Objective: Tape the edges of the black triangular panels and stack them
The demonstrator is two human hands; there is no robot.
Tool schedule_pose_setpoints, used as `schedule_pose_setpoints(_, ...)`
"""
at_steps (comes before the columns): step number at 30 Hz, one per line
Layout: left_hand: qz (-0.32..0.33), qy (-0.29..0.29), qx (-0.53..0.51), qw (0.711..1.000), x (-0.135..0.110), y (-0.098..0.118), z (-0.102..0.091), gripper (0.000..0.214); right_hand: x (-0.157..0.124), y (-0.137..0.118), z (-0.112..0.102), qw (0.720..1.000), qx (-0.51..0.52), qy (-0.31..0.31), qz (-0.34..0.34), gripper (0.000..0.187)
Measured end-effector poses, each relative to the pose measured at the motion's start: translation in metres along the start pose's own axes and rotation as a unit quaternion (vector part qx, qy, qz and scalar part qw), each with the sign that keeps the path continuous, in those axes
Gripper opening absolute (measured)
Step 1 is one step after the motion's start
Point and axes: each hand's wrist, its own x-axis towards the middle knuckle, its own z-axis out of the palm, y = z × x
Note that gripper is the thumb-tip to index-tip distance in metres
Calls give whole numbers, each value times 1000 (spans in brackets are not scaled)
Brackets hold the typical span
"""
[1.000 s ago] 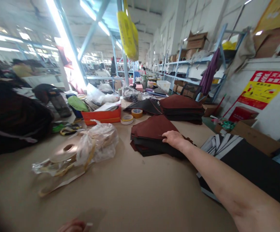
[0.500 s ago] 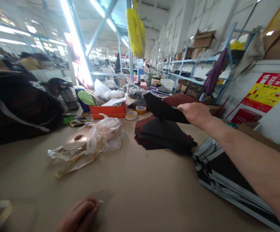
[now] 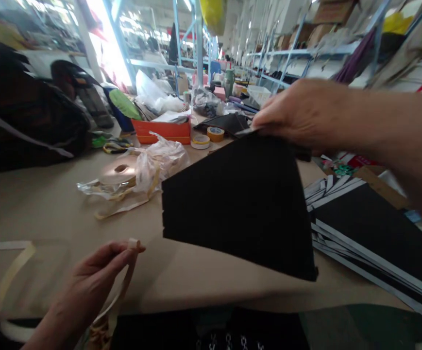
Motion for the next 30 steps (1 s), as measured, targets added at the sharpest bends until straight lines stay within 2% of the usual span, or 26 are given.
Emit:
schedule_pose_setpoints(1, -28, 7, -32, 999, -2, -4, 0, 28, 7, -8, 27, 980, -139, -81, -118, 7)
schedule_pose_setpoints(2, -53, 11, -60, 997, -5, -8, 0, 27, 13, -15, 57, 941, -226, -135, -210, 10)
schedule_pose_setpoints(3, -73, 13, -79, 994, -7, -12, -1, 27, 18, -19, 87, 911, -262, -156, -279, 14)
schedule_pose_setpoints(5, -89, 8, -79, 993, -12, -16, -1, 26, 24, -22, 146, 876, -272, -181, -354, 18)
schedule_pose_setpoints(7, -79, -9, -32, 996, -16, -14, -1, 26, 21, -21, 192, 878, -236, -174, -378, 22)
schedule_pose_setpoints(9, -41, -35, 41, 998, -18, -11, -2, 25, 8, -17, 220, 905, -196, -145, -350, 27)
schedule_pose_setpoints(12, 58, -88, 181, 978, -18, -7, -2, 21, -27, 2, 231, 946, -165, -121, -251, 30)
schedule_pose_setpoints(15, 147, -157, 313, 925, -16, -9, 2, 18, -71, 42, 222, 973, -161, -135, -100, 30)
schedule_pose_setpoints(17, 188, -209, 364, 888, -15, -12, 9, 19, -98, 69, 217, 976, -168, -140, 21, 30)
schedule_pose_setpoints(19, 220, -243, 393, 859, -14, -15, 16, 21, -117, 85, 216, 971, -161, -146, 104, 31)
schedule_pose_setpoints(21, 242, -248, 412, 843, -13, -17, 23, 21, -126, 90, 219, 969, -142, -144, 140, 28)
schedule_pose_setpoints(24, 246, -244, 428, 835, -12, -18, 27, 19, -123, 85, 227, 972, -109, -145, 150, 19)
schedule_pose_setpoints(28, 227, -246, 426, 840, -16, -13, 34, 21, -102, 91, 230, 969, -15, -204, 138, 12)
schedule_pose_setpoints(30, 198, -259, 409, 853, -20, -9, 41, 21, -91, 101, 224, 971, -10, -199, 133, 8)
